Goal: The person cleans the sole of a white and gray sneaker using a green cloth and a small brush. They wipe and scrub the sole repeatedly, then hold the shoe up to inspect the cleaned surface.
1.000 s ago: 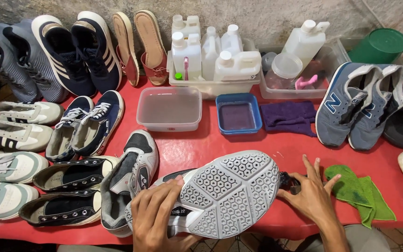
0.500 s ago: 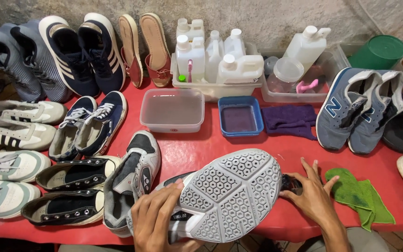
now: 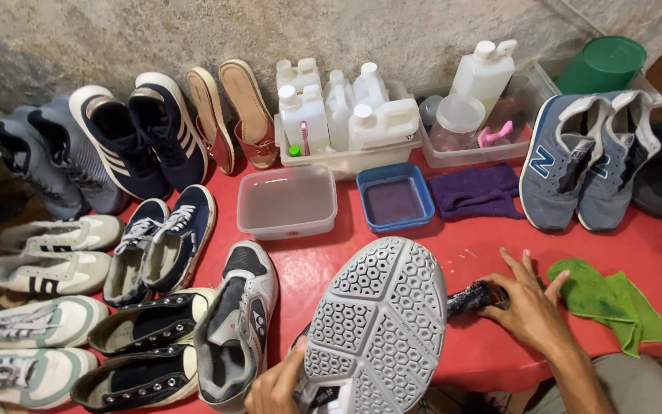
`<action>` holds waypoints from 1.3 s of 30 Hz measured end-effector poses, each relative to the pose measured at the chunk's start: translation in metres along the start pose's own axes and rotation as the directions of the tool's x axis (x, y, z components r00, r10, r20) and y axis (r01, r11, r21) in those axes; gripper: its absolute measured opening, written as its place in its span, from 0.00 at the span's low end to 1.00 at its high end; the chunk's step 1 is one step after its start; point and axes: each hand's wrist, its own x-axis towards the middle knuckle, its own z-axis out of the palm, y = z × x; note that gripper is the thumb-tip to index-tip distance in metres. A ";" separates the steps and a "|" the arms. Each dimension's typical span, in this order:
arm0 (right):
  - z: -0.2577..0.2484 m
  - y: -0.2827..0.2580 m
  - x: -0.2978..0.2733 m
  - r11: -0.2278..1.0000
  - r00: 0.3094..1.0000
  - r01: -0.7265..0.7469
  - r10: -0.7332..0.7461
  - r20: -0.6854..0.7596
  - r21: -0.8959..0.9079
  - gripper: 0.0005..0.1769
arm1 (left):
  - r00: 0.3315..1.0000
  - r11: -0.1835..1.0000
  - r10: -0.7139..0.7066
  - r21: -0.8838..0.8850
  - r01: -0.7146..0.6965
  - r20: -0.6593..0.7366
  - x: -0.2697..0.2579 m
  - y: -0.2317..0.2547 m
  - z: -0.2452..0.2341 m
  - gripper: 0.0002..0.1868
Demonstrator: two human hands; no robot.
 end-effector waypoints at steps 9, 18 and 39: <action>-0.027 -0.031 -0.016 0.994 0.993 0.103 -0.101 -0.066 0.029 0.27 | 0.992 0.991 0.073 -0.102 -0.084 -0.107 0.001 -0.013 -0.001 0.23; -0.073 -0.096 -0.049 0.799 0.924 0.324 -0.381 0.010 0.506 0.18 | 0.989 0.974 0.147 -0.174 -0.143 0.010 -0.004 -0.057 0.012 0.24; -0.104 -0.139 -0.138 -0.321 0.839 0.035 -0.505 -0.202 0.947 0.35 | 0.997 0.979 0.045 0.201 -0.033 -0.060 -0.001 -0.037 0.040 0.36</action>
